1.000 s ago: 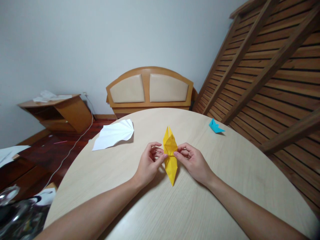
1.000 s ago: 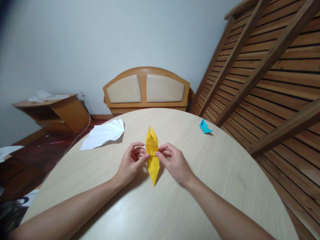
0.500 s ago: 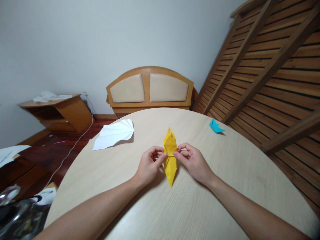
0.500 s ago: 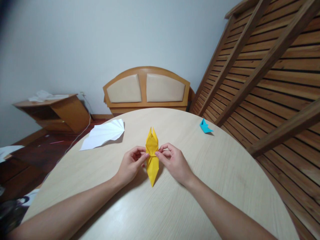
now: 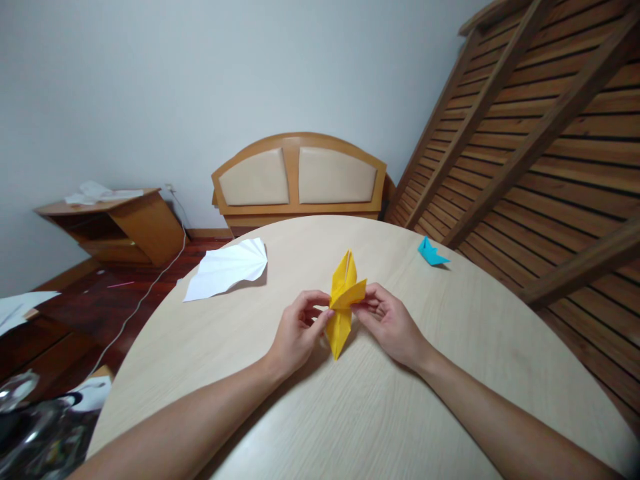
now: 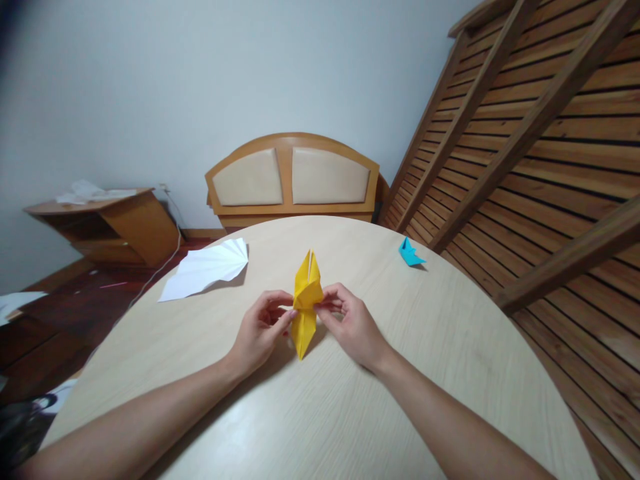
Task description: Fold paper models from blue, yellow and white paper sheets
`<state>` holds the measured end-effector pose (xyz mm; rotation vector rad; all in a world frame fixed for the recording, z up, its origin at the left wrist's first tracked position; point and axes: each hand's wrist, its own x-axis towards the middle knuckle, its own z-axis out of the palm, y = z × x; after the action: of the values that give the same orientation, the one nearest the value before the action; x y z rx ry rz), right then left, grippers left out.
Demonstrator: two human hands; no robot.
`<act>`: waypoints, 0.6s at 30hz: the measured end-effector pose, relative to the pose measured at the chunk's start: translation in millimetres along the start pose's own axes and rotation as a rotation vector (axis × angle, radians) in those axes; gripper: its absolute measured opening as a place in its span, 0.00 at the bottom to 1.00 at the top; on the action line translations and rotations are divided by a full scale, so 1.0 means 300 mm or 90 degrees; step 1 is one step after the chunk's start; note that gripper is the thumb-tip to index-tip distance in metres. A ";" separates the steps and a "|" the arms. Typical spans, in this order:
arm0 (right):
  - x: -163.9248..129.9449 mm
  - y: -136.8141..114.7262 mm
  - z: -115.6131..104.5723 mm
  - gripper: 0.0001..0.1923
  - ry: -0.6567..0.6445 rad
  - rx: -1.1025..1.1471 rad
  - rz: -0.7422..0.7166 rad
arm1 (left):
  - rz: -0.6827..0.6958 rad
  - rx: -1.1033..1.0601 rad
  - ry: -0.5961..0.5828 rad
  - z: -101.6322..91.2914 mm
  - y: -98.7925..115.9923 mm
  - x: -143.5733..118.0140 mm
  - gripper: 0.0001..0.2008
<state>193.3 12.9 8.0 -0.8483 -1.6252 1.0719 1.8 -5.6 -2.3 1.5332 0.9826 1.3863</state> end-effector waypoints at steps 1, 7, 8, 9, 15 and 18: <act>-0.001 0.001 -0.004 0.09 -0.006 -0.020 -0.023 | 0.010 0.020 0.002 -0.004 -0.002 -0.001 0.10; -0.005 -0.005 -0.031 0.02 -0.034 -0.201 -0.125 | 0.093 0.102 -0.034 -0.032 -0.026 -0.005 0.06; -0.006 -0.005 -0.036 0.02 -0.038 -0.234 -0.149 | 0.113 0.119 -0.042 -0.036 -0.029 -0.005 0.07; -0.007 -0.005 -0.041 0.03 -0.041 -0.265 -0.176 | 0.130 0.134 -0.047 -0.040 -0.032 -0.006 0.07; -0.009 -0.012 -0.069 0.05 -0.034 -0.410 -0.360 | 0.176 0.192 -0.035 -0.053 -0.028 0.002 0.06; -0.009 -0.023 -0.074 0.06 -0.036 -0.444 -0.402 | 0.196 0.223 -0.040 -0.058 -0.021 0.006 0.06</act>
<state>215.1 13.5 16.4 -0.6456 -2.1506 0.0733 -15.6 -0.5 -6.6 2.0474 1.0209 1.4131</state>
